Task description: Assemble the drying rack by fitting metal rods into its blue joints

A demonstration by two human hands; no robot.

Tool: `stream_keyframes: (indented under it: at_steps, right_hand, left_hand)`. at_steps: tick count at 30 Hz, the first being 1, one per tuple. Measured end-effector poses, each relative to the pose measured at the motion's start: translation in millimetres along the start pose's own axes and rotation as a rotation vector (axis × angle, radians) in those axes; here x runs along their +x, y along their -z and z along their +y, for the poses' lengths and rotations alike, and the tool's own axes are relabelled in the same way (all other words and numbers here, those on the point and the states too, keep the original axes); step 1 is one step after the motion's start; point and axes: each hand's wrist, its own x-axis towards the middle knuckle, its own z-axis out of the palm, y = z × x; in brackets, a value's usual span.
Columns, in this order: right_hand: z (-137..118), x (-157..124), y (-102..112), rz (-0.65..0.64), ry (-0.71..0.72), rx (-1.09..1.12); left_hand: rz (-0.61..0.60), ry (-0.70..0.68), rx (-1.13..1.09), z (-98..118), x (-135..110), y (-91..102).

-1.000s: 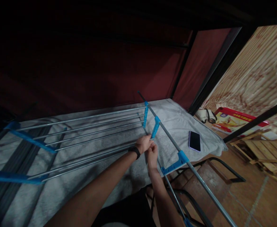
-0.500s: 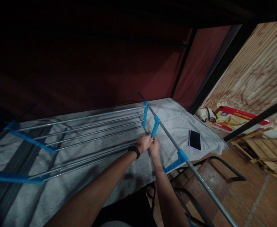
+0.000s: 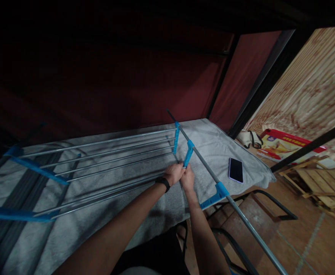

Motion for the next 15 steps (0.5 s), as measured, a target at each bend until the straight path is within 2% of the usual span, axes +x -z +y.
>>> stream_keyframes:
  at_steps: [10,15]
  right_hand:
    - [4,2,1,-0.005,-0.022,0.061]
    - [8,-4,-1,-0.001,-0.048,0.147]
  left_hand:
    - [0.027,-0.052,0.057,-2,-13,-4.5]
    - [0.07,-0.088,0.088,-17,-33,-5.4]
